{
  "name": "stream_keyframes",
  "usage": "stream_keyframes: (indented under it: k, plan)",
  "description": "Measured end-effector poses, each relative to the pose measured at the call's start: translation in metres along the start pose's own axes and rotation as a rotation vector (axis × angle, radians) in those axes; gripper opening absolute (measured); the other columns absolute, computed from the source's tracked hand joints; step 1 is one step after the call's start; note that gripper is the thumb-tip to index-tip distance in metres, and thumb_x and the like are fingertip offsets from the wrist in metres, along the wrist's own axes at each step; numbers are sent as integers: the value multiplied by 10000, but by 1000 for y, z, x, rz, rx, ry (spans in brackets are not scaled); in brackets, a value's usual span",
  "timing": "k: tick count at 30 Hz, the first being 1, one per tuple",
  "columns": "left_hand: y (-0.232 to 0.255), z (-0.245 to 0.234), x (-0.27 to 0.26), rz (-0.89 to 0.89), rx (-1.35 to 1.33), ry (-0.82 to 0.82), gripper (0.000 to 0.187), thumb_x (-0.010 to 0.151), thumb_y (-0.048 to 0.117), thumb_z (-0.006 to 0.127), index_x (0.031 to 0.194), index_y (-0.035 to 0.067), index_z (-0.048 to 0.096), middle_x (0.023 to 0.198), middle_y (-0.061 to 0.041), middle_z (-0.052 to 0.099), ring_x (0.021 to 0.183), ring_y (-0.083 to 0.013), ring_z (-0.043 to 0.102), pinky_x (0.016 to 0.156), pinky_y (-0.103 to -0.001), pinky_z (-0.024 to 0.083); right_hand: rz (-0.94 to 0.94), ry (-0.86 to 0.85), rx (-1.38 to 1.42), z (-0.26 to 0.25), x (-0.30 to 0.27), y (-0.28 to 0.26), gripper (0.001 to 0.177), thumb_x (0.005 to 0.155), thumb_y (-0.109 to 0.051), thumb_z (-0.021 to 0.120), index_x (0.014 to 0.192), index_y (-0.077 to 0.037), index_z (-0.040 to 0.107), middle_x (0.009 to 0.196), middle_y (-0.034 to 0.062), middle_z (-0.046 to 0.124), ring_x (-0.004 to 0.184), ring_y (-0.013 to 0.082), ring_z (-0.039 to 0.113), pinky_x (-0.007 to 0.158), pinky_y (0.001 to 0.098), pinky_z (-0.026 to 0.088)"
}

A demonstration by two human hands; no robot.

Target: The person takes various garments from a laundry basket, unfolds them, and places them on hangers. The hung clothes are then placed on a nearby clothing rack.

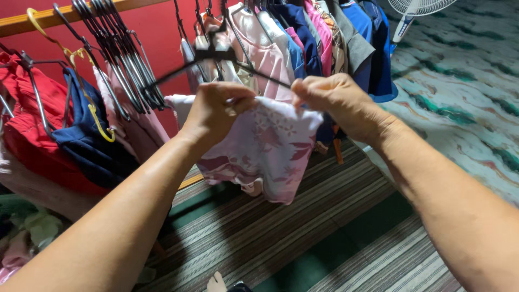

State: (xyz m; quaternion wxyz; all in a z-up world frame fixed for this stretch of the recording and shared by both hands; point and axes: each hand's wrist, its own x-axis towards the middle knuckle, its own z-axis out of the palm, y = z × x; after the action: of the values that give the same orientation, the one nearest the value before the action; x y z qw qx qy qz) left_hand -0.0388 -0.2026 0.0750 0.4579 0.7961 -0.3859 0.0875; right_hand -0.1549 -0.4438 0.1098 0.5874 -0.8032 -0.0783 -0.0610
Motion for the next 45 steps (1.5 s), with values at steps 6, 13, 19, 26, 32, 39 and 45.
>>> stream_keyframes:
  k: [6,13,19,26,32,39,45]
  plan:
    - [-9,-26,-3,1,136,-72,233,878,229,791,1079,111,790,1035,-96,770,889,-179,712,781,-343,569,-64,133,60,-2,3,8,513,926,-487,763,686,-51,637,745,-1,646,718,95,592,713,274,476]
    - [-58,-71,-24,173,505,-107,129,857,162,774,976,113,781,924,-100,727,865,-319,671,813,-447,551,38,74,-63,-10,3,2,131,737,-110,871,783,-57,760,739,32,738,646,80,669,631,218,532]
    - [-50,-75,-32,284,841,63,37,776,147,801,804,171,796,865,-1,727,969,-253,579,834,-417,491,294,-92,-216,-13,7,-6,244,718,-27,839,667,-59,603,745,108,781,682,166,740,627,300,577]
    - [-72,-72,-36,218,835,48,236,773,-9,723,874,191,798,942,2,682,1033,-255,585,932,-343,538,297,-168,-296,-10,7,21,413,624,152,760,594,-75,417,869,158,811,765,180,767,672,357,650]
    - [-69,-71,-29,-31,740,16,310,690,-55,701,906,153,782,937,-25,705,1006,-278,619,843,-396,549,25,-39,125,4,2,50,151,709,-53,706,633,-52,576,813,24,713,738,100,647,727,220,517]
    - [-105,-65,-48,-318,358,-142,362,739,-40,649,1015,112,827,970,-139,787,878,-242,750,827,-345,581,224,176,-1,41,11,64,365,862,-276,730,615,-13,675,594,36,612,560,99,514,561,260,388]
    - [-134,-68,-63,-551,170,-360,219,804,95,770,1017,76,819,865,-108,799,800,-158,727,768,-313,575,247,248,40,80,40,58,419,865,-342,758,606,-24,672,570,19,615,510,93,545,510,251,416]
